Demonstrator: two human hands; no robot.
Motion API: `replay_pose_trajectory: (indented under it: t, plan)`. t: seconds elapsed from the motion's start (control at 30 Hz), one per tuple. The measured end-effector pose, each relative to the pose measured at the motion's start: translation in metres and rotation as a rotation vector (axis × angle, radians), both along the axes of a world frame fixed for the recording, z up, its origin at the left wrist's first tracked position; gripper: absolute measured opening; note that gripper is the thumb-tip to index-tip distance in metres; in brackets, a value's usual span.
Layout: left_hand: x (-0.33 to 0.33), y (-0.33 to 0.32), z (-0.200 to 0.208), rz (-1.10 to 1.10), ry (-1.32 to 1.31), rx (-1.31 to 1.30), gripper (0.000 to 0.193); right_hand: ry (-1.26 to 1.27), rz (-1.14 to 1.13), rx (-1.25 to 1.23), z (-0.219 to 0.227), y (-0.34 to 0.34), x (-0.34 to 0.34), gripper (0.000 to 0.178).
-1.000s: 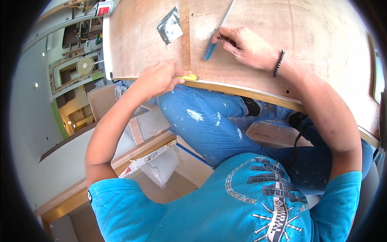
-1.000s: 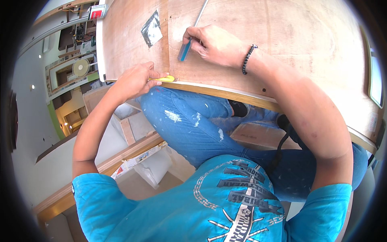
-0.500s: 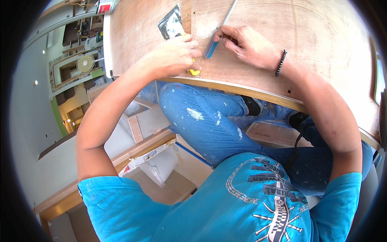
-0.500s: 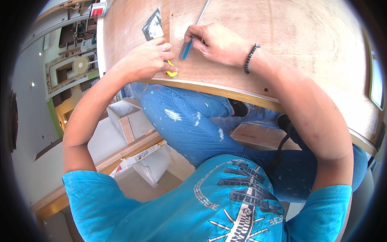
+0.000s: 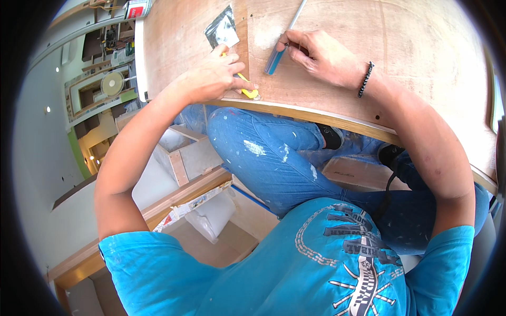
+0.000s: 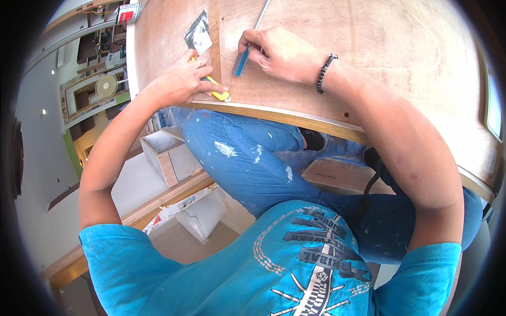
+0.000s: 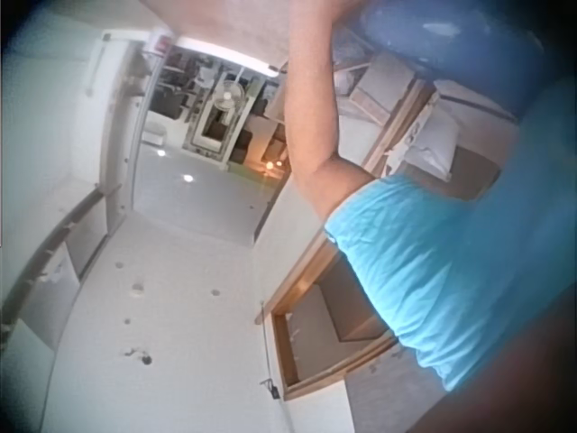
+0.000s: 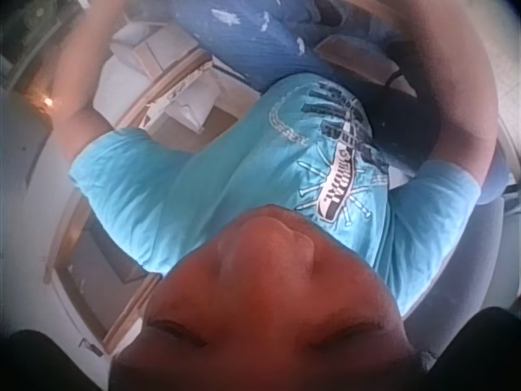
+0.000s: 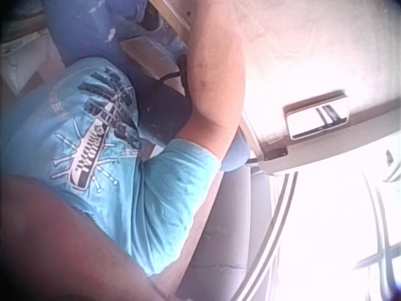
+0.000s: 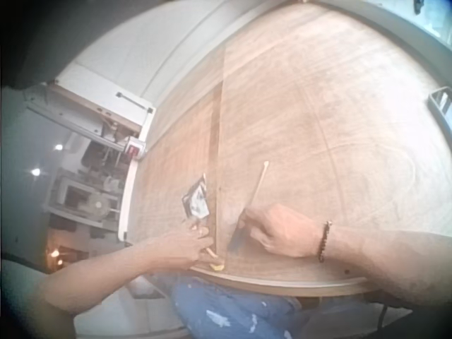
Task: The person is assembling a wooden surface by using a utility knife to cut tape and a screwdriver to tighten screws. They handle screws and a small plastic bag of hardware while working on the underside of the surface.
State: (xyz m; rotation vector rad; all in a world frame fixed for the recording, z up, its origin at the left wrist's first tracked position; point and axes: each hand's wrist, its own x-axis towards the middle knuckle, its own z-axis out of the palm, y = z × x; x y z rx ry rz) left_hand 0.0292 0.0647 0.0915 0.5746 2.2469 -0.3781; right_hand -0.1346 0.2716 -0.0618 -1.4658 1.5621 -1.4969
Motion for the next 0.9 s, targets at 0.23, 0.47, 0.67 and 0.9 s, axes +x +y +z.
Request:
replay_pose_trajectory:
  t: [0.23,0.47,0.67,0.9]
  plan:
    - [0.019,-0.013,-0.008,0.577,-0.049,0.049,0.023,-0.001,0.008,0.029,0.001,0.001,-0.001,0.022]
    - [0.005,-0.003,-0.005,1.396,-0.402,0.018,0.046,-0.041,0.032,0.063,0.003,0.001,-0.001,0.021]
    - [0.031,-0.014,0.012,1.761,-0.220,0.297,0.044,-0.035,0.043,0.057,0.002,0.003,-0.001,0.021]
    - [0.091,-0.041,-0.030,1.243,0.716,0.221,0.037,-0.141,0.055,0.094,0.007,0.004,0.000,0.023]
